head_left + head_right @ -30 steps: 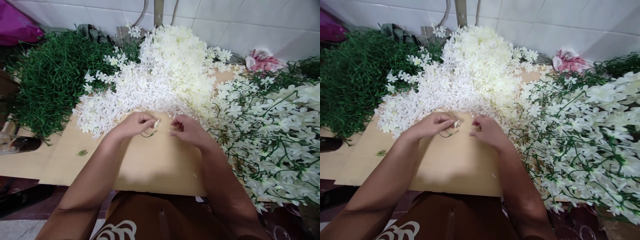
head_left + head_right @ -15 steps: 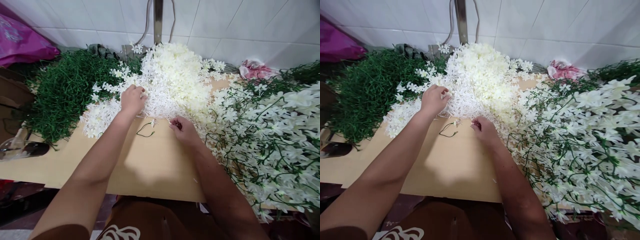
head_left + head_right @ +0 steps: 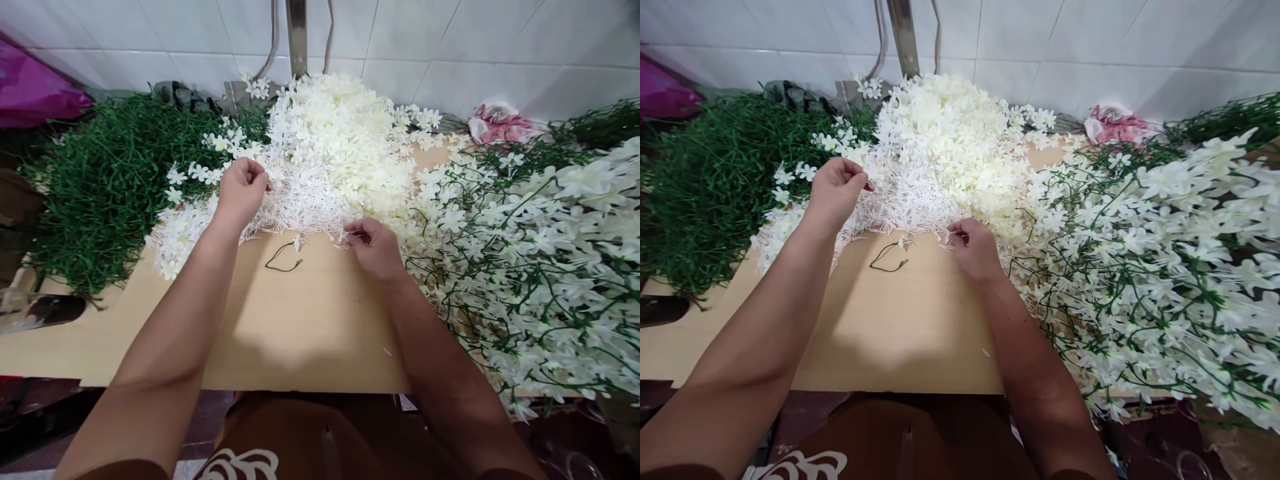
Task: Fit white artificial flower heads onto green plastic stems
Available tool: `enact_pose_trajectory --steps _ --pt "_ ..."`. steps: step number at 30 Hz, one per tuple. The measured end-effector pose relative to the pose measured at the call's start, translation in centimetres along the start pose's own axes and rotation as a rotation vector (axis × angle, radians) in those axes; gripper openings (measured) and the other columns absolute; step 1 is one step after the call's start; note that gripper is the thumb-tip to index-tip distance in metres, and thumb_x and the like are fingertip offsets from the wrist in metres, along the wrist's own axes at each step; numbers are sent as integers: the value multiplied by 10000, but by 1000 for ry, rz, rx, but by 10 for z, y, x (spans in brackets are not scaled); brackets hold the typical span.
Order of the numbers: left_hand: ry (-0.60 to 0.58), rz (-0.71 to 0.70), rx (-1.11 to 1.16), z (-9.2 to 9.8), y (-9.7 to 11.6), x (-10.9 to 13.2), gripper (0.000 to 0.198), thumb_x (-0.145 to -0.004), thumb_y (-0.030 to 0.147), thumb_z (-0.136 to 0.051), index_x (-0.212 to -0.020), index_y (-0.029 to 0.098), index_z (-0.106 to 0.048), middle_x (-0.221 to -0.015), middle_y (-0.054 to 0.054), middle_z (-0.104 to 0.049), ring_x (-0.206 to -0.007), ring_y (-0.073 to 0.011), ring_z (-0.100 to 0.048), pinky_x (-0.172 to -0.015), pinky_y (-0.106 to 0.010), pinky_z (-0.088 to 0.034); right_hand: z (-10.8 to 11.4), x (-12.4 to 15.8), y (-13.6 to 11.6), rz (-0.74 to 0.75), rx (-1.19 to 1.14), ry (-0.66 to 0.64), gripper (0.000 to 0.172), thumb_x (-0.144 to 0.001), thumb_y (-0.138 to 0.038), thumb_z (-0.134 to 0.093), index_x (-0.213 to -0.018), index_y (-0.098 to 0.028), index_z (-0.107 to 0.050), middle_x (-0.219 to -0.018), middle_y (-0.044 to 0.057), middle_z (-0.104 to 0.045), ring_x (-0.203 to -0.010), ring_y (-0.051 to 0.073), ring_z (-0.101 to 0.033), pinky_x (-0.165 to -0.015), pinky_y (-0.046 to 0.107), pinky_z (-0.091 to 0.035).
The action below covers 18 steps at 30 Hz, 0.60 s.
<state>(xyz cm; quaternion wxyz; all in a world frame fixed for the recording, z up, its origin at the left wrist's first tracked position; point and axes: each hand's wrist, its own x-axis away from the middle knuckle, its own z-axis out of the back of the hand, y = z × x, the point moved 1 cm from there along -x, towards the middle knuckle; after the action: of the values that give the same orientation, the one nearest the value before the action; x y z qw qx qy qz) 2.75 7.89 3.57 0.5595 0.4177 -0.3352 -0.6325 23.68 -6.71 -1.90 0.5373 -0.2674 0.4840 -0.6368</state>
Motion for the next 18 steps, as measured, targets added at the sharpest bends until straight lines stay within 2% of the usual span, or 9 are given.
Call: enact_pose_trajectory --steps 6,11,15,18 --pt "-156 137 267 2 12 44 168 -743 46 -544 -682 188 -477 -553 46 -495 -521 -83 -496 -585 -229 -421 -3 3 -2 67 101 28 177 -742 -117 -563 -881 -186 -649 -930 65 -662 -757 164 -610 -729 329 -524" --pt "-339 296 440 -4 8 80 98 -700 87 -619 -750 159 -578 -597 52 -523 -516 -55 -465 -552 -191 -405 -1 6 -5 158 331 -16 151 -773 -106 -558 -850 -176 -668 -920 91 -649 -810 206 -611 -775 373 -520" --pt "-416 424 563 -9 8 95 90 -706 122 -652 -792 148 -639 -666 30 -589 -542 -52 -494 -554 -183 -416 -4 8 -9 303 503 54 120 -828 -177 -590 -884 -188 -695 -1000 109 -638 -972 262 -581 -917 436 -478" --pt "-415 493 637 -12 10 98 59 -728 101 -647 -773 139 -647 -667 26 -612 -526 -43 -506 -546 -172 -421 -14 9 -13 257 655 35 95 -813 -248 -649 -843 -169 -693 -953 129 -634 -959 300 -530 -918 476 -453"
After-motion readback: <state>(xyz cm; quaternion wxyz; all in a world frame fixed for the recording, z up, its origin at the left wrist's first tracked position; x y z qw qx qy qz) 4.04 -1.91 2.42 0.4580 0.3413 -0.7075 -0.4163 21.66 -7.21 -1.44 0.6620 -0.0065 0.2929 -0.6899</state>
